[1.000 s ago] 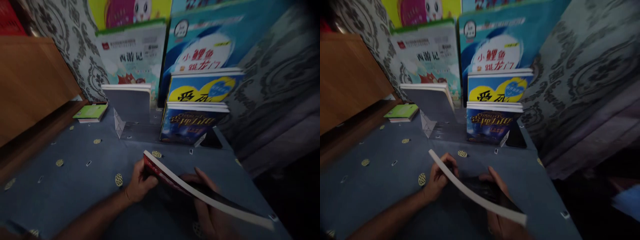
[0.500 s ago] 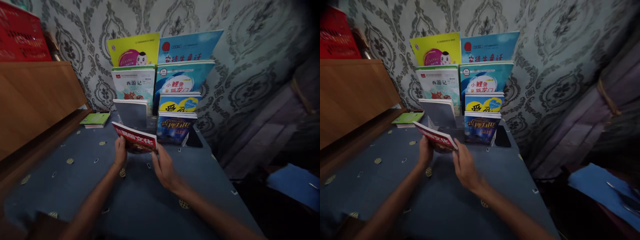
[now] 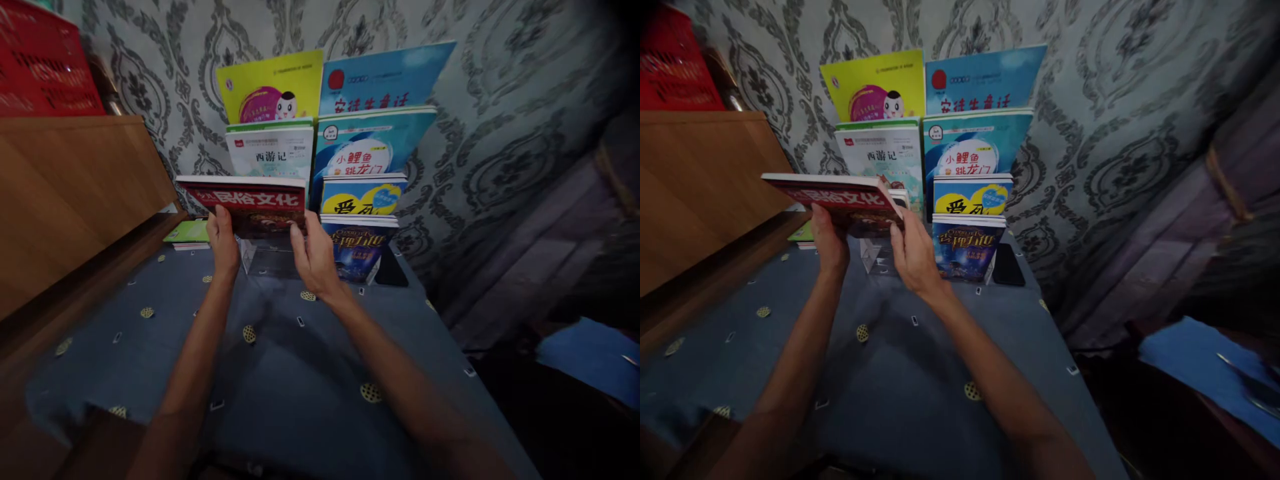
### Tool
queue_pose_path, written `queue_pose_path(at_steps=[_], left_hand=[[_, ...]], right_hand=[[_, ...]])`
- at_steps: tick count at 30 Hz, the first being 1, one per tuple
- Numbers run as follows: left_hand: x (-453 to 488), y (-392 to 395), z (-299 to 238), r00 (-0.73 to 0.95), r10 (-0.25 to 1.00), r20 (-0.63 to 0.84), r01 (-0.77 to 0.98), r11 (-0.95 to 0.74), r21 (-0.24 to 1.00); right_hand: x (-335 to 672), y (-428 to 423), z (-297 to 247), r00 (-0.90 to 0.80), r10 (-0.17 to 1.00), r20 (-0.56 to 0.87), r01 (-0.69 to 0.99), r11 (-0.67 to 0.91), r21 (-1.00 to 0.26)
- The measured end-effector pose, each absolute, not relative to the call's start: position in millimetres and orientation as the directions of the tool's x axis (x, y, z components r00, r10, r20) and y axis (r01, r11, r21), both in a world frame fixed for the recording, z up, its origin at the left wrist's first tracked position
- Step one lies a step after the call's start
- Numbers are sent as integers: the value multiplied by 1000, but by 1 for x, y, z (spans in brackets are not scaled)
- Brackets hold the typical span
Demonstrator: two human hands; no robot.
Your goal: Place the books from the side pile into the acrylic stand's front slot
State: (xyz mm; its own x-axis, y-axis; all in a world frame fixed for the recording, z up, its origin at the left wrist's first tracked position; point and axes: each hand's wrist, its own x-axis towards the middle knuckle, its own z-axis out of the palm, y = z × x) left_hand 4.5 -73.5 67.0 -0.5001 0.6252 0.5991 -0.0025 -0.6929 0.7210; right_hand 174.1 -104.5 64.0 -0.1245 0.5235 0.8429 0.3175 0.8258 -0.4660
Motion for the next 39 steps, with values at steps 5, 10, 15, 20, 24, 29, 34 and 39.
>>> queue_pose_path(at_steps=[5,10,15,20,24,29,34,39], left_hand=[[5,-78,77,-427,461,778,261,-760,594],[-12,-91,94,-209,499,841,450,-714,536],[-39,-97,102,23,637,770,525,-664,533],[-40,-91,95,29,661,750,596,-614,518],[-35,-87,90,66,667,742,635,-601,484],[-40,-78,80,127,732,669,678,-557,480],[-44,-74,76,179,760,625,658,-565,498],[-41,-79,81,153,732,664,644,-583,495]], right_hand=[[183,-101,69,-132,543,830,272,825,-496],[191,-95,70,-210,631,747,292,769,-568],[203,-96,76,-382,672,634,338,740,-581],[208,-98,79,-369,697,615,438,714,-547],[211,-97,82,-394,727,562,544,678,-495],[209,-93,78,-471,765,439,663,635,-397],[206,-91,75,-541,765,350,687,642,-339],[208,-91,76,-481,764,431,718,625,-307]])
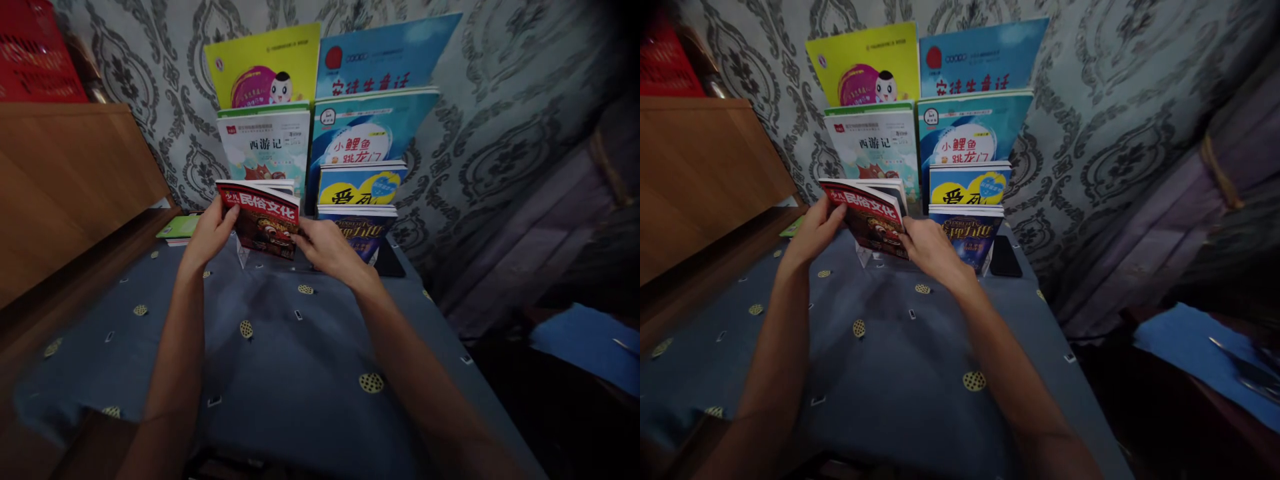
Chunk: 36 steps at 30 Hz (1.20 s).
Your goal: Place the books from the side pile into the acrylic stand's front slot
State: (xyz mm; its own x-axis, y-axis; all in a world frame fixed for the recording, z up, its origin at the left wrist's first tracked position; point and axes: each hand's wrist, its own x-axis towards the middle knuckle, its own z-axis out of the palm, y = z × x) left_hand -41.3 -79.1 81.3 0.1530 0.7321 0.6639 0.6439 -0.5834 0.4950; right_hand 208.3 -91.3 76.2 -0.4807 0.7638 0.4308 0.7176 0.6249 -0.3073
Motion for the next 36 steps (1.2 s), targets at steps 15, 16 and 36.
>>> queue_pose_path(at_steps=[15,16,36], left_hand=[[-34,-84,87,63,630,774,634,-625,457],[-33,-85,88,51,622,782,629,-628,458],[-30,-86,90,-53,570,820,621,-624,474]], right_hand=[[212,-92,78,-372,660,652,634,694,-341],[212,-93,80,-353,652,671,629,696,-345],[206,-95,80,-249,576,778,466,776,-425]])
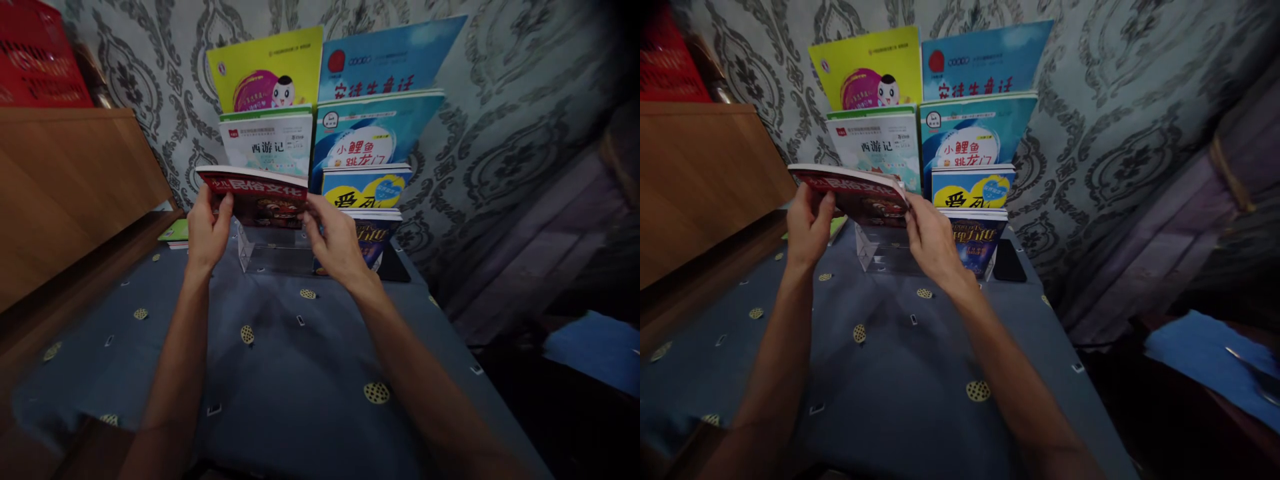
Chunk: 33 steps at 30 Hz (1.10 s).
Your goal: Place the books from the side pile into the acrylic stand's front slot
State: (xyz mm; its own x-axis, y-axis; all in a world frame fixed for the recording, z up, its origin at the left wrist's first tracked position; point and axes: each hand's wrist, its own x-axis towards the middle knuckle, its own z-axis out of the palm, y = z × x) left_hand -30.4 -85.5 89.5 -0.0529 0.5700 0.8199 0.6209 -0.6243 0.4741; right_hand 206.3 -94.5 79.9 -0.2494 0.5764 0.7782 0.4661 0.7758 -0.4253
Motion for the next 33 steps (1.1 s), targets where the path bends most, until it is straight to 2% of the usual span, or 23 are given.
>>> queue_pose_path(at_steps=[10,22,33], left_hand=[[-32,-78,84,-101,540,835,643,-606,469],[-33,-62,68,-108,547,830,673,-574,466],[-13,-60,67,-177,532,828,690,-532,490]], right_hand=[[200,-78,64,-260,585,769,350,799,-489],[193,-64,47,-308,641,703,412,756,-508],[190,-60,41,-243,638,731,471,736,-486]])
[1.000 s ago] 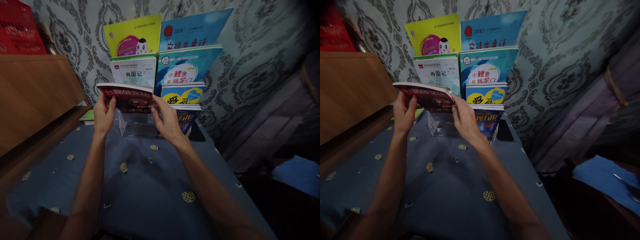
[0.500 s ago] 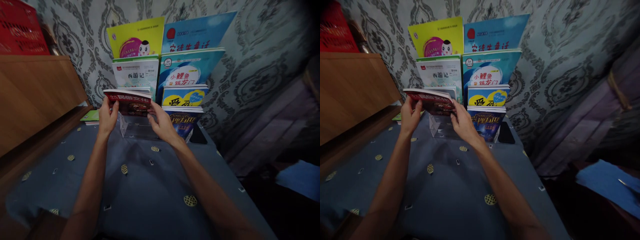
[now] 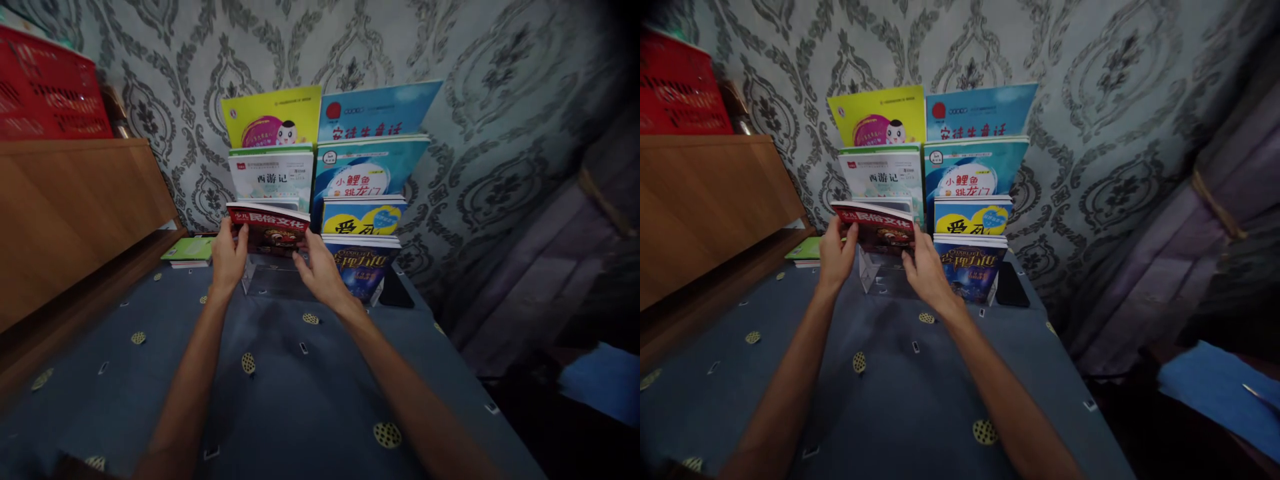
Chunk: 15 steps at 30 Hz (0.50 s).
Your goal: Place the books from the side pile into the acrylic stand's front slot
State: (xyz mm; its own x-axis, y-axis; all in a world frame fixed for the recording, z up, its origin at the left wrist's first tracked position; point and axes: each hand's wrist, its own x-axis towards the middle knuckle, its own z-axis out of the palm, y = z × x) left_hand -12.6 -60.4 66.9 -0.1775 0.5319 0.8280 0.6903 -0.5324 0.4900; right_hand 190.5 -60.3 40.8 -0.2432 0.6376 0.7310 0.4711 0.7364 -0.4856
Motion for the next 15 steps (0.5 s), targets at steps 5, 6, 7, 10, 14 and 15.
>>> queue_pose_path(at_steps=[5,6,7,10,14,15], left_hand=[[-13,-53,64,-190,561,806,646,-547,533],[-14,-52,63,-185,568,802,646,-545,535],[-15,-50,62,-180,571,801,654,-539,531],[-16,-48,59,-180,544,820,728,-487,483],[-13,-45,53,-155,524,837,812,-415,410],[-11,-43,50,-146,531,835,819,-409,403]], right_hand=[[189,-65,45,-226,627,746,476,739,-477],[189,-66,46,-230,627,744,473,740,-478],[189,-66,46,-236,629,740,471,741,-479],[189,-64,43,-254,651,716,481,727,-490],[190,-57,36,-262,695,670,527,684,-504],[190,-56,34,-269,704,658,531,678,-508]])
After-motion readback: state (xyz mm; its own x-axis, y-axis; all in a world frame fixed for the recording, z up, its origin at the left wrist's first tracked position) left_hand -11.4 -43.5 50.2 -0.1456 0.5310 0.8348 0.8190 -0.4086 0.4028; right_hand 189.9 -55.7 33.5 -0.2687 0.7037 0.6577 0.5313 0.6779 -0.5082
